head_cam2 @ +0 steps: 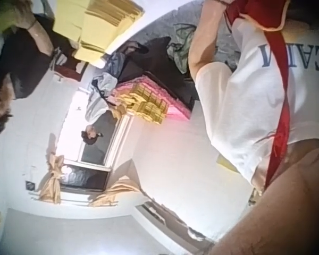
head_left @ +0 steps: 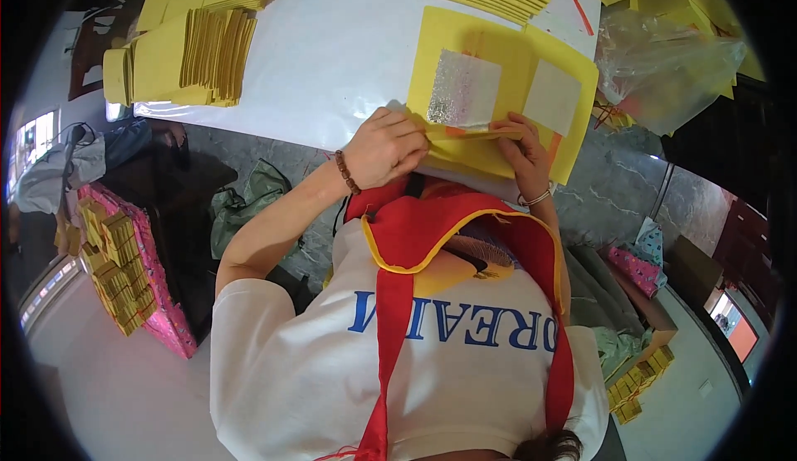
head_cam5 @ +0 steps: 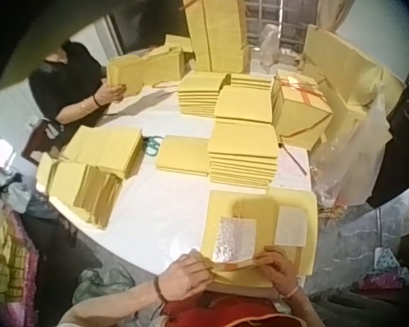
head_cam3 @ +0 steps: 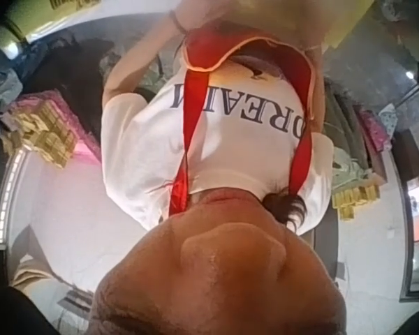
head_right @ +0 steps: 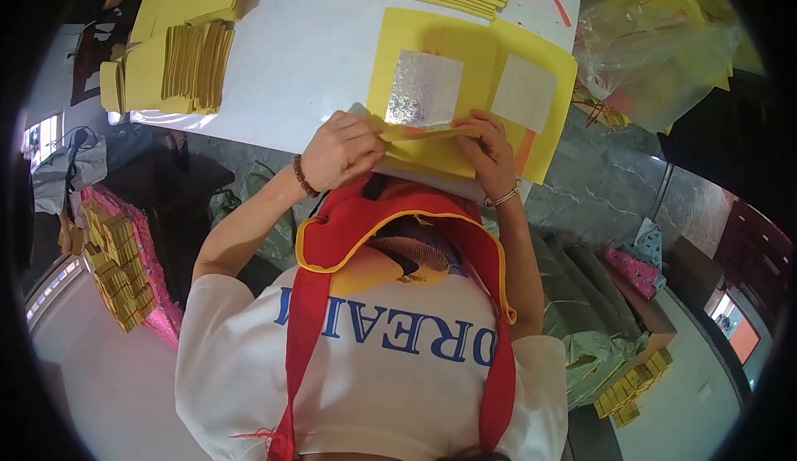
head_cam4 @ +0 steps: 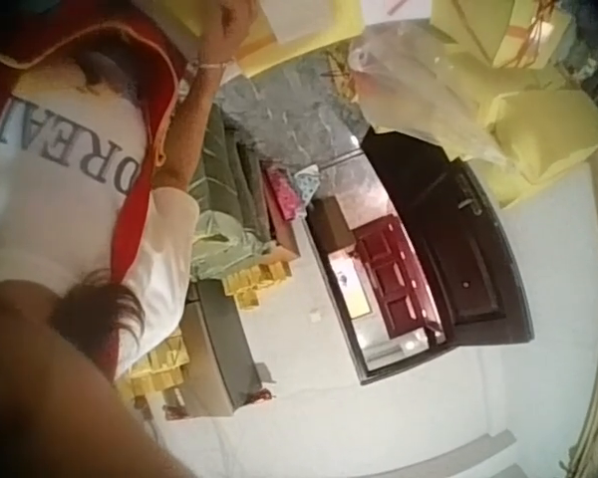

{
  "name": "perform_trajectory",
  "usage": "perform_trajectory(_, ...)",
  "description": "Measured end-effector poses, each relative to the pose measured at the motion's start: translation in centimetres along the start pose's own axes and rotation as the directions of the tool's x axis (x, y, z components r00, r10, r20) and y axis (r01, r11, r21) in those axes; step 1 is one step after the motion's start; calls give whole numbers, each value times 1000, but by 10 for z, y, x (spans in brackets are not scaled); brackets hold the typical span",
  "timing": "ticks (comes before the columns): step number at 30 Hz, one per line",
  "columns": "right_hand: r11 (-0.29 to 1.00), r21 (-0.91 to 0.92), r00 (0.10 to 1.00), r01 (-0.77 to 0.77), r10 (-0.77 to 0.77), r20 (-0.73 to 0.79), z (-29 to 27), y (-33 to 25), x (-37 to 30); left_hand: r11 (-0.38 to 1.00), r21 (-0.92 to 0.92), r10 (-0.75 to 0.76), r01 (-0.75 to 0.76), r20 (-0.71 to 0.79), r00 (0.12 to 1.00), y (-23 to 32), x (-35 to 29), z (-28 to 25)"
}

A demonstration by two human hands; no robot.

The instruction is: Folding and stacking sheets of yellow joss paper.

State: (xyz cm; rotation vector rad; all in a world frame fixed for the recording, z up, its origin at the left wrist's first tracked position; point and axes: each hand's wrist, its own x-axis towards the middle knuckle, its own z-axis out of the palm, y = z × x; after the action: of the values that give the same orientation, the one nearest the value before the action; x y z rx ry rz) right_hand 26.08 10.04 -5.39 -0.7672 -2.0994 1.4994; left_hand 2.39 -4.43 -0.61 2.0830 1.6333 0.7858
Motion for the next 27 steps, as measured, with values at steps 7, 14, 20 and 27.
perform_trajectory(7,977,161,984,-141,156,-89,2,-3,-3,943,-217,-222,253,157,962,-5,13,-8)
perform_trajectory(14,954,232,972,-187,214,-93,3,3,-4,931,-251,-221,264,189,957,-9,18,-16)
perform_trajectory(20,987,101,988,-128,136,-70,5,8,-9,881,-300,-343,365,122,931,-8,13,-13)
perform_trajectory(27,997,76,999,-21,24,-39,3,10,-2,992,60,121,-114,-140,983,-1,6,-10)
